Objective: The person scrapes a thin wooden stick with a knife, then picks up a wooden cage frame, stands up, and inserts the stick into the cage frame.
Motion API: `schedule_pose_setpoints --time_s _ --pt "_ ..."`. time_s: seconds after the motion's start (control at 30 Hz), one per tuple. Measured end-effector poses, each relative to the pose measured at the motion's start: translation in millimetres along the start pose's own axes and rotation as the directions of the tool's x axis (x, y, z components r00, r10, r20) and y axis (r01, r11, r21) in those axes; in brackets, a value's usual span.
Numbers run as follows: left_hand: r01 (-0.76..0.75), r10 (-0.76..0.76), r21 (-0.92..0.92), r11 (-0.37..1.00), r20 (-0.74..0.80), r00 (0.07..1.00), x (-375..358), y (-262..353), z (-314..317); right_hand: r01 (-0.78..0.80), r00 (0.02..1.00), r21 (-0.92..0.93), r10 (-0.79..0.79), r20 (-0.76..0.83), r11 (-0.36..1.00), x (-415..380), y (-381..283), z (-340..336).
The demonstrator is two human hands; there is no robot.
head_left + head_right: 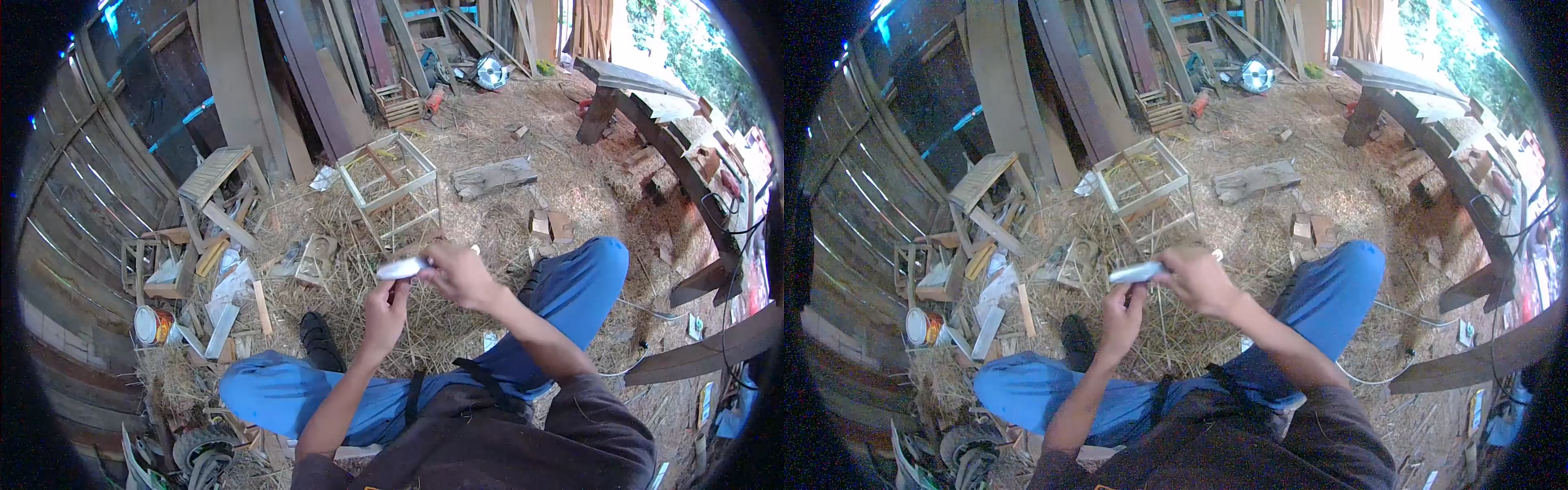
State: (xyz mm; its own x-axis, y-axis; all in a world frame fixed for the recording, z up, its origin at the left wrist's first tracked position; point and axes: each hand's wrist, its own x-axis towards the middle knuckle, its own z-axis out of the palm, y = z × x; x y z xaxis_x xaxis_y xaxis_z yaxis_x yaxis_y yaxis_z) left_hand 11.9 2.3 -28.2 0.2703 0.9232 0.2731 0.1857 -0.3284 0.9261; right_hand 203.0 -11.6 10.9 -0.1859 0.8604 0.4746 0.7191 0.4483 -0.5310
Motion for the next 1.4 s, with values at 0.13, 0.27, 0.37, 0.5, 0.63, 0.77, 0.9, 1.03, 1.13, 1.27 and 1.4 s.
schedule_pose_setpoints --time_s 0.13,0.27,0.37,0.5,0.63,0.77,0.9,1.03,1.13,1.27,1.4 --pt "-0.172 0.177 0.12 0.978 -0.028 0.984 1 -11 -3 0.099 0.992 0.019 -0.1 0.078 0.995 1 -5 5" --pt "-0.052 0.052 -0.014 0.999 0.012 0.999 1 -16 -3 0.153 0.988 -0.083 -0.152 0.018 0.985 0 0 4" --pt "0.107 -0.096 -0.15 0.983 0.077 0.992 1 -7 -10 0.14 0.99 -0.15 -0.141 0.003 0.979 1 7 1" --pt "0.206 -0.166 -0.335 0.919 0.142 0.976 9 18 -22 0.067 0.995 -0.22 -0.081 -0.054 0.973 4 22 -4" --pt "0.273 -0.239 -0.319 0.907 0.143 0.96 10 25 -24 0.071 0.994 -0.25 -0.09 -0.066 0.966 5 20 -6" --pt "0.1 -0.087 -0.143 0.985 0.096 0.992 2 7 -15 0.15 0.988 -0.145 -0.153 -0.004 0.978 1 3 5" --pt "0.168 -0.144 -0.219 0.961 0.122 0.982 3 -9 -12 0.131 0.991 -0.16 -0.133 0.0 0.978 4 6 4" --pt "0.231 -0.176 -0.226 0.947 0.238 0.955 -9 23 -9 -0.157 0.971 -0.157 0.124 -0.204 0.975 18 28 -21" --pt "0.184 -0.136 -0.206 0.961 0.225 0.965 -11 22 0 -0.197 0.953 -0.195 0.141 -0.268 0.961 18 32 -29" --pt "0.175 -0.143 -0.206 0.963 0.161 0.977 -3 22 -9 -0.101 0.977 -0.134 0.072 -0.202 0.986 9 14 -14" --pt "0.139 -0.119 -0.198 0.97 0.11 0.987 -4 22 -10 -0.258 0.941 -0.055 0.238 -0.242 0.965 7 21 -18"
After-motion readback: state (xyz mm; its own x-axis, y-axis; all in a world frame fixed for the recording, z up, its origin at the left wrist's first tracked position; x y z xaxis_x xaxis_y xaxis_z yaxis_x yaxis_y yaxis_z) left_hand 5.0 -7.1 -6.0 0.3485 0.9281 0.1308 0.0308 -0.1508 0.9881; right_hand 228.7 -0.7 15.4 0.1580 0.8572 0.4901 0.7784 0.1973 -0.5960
